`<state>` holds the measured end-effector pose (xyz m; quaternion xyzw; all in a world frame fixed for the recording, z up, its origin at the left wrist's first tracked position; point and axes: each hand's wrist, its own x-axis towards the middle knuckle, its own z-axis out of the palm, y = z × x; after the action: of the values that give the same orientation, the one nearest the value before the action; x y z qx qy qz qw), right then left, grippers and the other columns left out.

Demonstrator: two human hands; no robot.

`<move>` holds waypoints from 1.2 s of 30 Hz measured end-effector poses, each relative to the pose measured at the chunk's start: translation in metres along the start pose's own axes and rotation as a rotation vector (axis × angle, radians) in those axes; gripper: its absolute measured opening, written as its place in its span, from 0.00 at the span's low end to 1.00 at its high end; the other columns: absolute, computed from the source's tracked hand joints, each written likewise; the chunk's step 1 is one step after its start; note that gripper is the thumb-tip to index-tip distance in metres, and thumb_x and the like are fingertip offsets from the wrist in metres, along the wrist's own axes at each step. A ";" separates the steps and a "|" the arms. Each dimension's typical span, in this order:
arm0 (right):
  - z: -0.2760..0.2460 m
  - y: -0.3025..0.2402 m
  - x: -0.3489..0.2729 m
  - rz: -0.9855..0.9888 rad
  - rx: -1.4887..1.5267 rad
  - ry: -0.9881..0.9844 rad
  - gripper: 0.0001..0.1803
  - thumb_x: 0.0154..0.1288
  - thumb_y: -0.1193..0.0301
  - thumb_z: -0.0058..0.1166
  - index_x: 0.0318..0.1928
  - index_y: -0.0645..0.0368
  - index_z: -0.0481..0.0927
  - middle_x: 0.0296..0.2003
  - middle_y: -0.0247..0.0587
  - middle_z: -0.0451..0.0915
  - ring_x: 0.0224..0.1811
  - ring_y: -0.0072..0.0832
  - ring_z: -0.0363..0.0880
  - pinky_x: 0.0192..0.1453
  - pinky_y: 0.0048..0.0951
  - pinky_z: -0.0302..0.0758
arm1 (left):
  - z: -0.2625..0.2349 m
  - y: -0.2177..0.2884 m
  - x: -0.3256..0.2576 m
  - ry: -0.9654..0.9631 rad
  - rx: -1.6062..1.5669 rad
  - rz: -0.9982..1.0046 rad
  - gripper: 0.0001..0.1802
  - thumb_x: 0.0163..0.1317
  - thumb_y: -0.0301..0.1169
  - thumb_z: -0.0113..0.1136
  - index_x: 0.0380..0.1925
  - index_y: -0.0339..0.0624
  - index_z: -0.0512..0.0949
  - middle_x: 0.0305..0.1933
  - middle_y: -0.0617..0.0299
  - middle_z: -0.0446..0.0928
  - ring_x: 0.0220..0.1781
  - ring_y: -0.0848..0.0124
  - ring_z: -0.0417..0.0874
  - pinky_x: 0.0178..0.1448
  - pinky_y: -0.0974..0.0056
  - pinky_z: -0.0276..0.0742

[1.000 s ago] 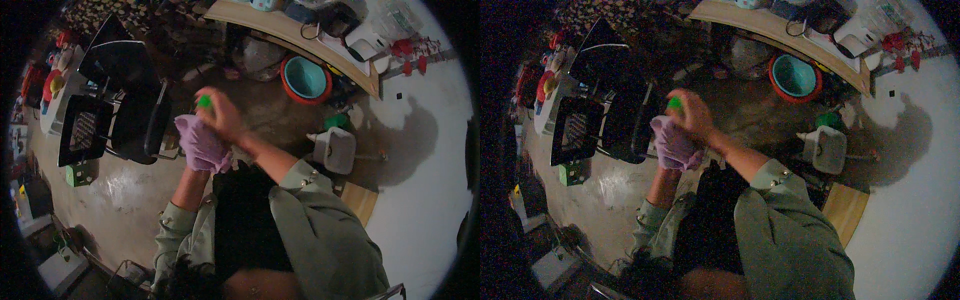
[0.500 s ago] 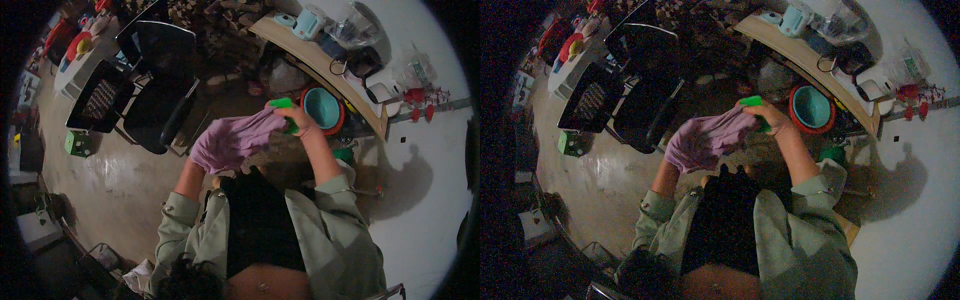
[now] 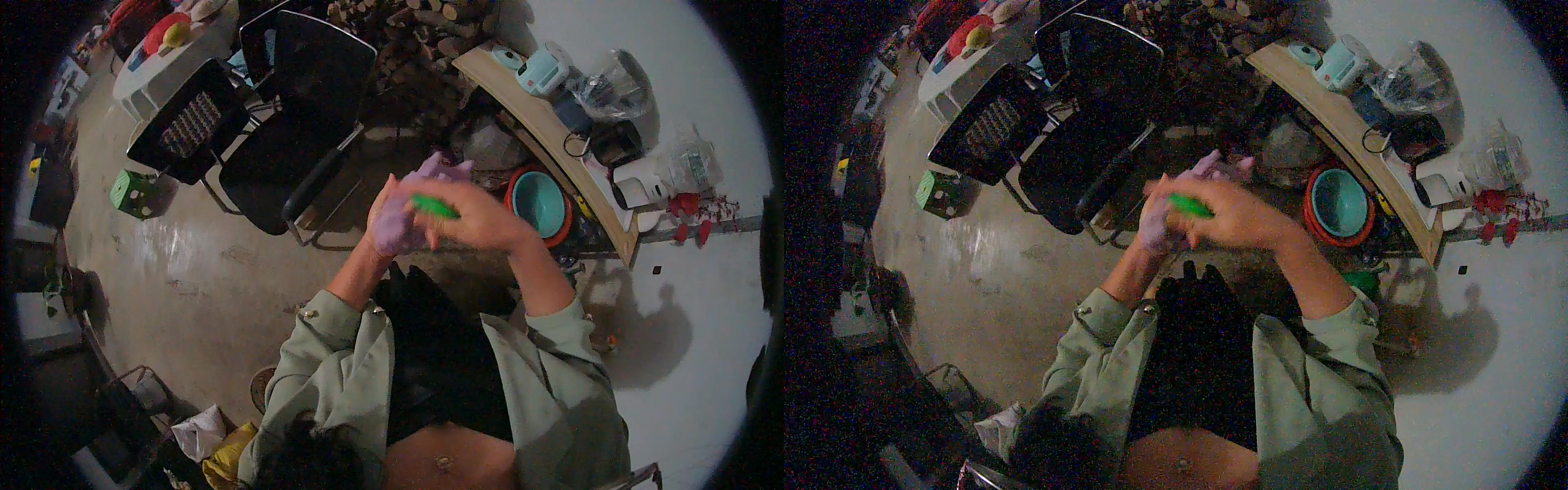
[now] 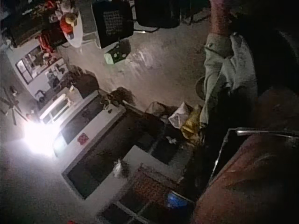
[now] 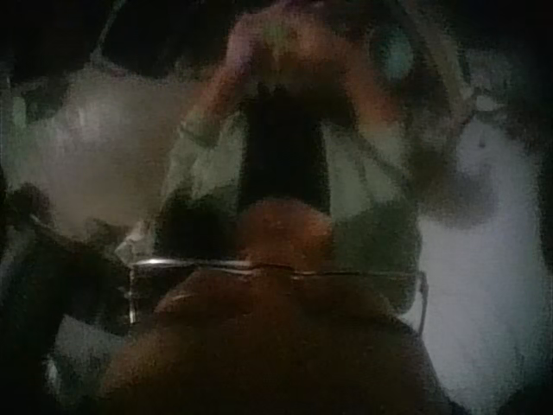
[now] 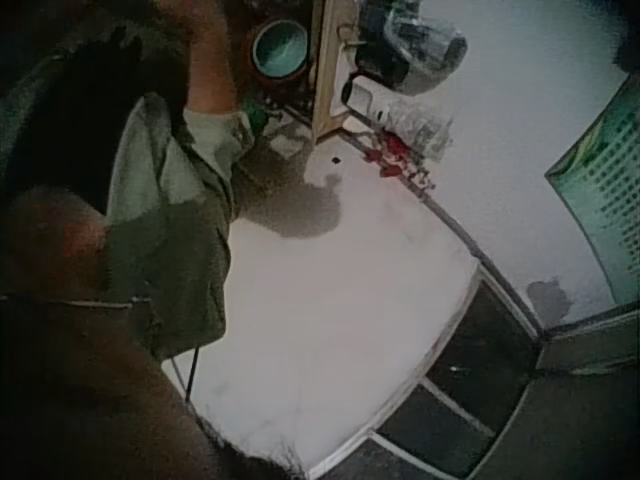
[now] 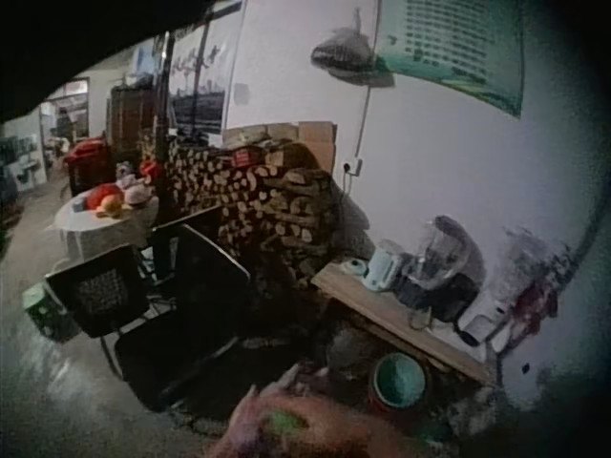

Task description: The person washes a purple cloth in a sink, scrubs it with a green brush, and rinses it repeatedly. The cloth is handled by hand and with a brush under running water.

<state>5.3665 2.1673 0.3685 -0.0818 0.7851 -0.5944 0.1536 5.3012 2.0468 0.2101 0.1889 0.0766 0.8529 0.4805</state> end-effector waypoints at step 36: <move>0.021 0.068 0.054 -0.443 -0.713 0.637 0.20 0.66 0.58 0.54 0.55 0.47 0.75 0.59 0.43 0.74 0.65 0.48 0.69 0.69 0.50 0.63 | 0.039 0.011 0.001 0.434 -0.282 0.124 0.20 0.75 0.39 0.43 0.59 0.41 0.71 0.58 0.54 0.76 0.58 0.61 0.77 0.63 0.55 0.74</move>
<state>5.3266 2.1504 0.2907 -0.1083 0.9102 -0.3040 -0.2596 5.3077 2.0401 0.2490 -0.0631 0.0464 0.9036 0.4213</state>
